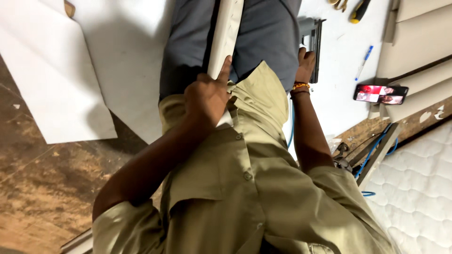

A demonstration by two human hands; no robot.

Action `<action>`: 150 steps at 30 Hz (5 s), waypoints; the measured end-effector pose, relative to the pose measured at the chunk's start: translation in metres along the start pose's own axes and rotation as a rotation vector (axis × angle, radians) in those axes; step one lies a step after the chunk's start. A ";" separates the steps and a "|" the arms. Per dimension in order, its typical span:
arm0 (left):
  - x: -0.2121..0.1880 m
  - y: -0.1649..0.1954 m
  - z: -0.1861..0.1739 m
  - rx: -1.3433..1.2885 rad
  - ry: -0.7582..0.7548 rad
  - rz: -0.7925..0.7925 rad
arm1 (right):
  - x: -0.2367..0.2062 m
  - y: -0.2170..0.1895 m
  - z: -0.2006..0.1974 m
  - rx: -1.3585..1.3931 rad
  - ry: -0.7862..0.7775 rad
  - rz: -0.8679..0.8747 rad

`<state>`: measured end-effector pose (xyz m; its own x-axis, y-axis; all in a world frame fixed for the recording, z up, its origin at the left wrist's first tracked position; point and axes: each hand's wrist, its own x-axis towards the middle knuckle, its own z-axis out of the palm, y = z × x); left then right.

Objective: The person sits on the floor and wraps a strip of beige fabric around a long padded wooden bar resting on their lap. They fold the fabric edges over the bar and use a pneumatic nail gun to staple the fabric in place along the length of the bar.

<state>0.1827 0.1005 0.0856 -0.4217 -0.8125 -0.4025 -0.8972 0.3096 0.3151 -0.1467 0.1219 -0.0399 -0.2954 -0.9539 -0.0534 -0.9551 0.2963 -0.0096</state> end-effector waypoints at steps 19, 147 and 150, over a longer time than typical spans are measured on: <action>-0.007 -0.030 -0.024 -0.114 -0.096 0.149 | -0.046 -0.035 -0.249 1.001 -0.545 -0.053; 0.057 0.113 -0.197 -0.579 0.473 0.593 | 0.302 -0.101 -0.194 2.832 -0.492 -0.109; 0.053 0.121 -0.185 -0.403 0.639 0.692 | 0.297 -0.103 -0.181 2.952 -0.593 -0.230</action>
<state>0.0755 0.0032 0.2617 -0.5755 -0.6670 0.4732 -0.3232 0.7170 0.6176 -0.1404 -0.2007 0.1264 0.1017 -0.9916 0.0793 0.9885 0.0918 -0.1199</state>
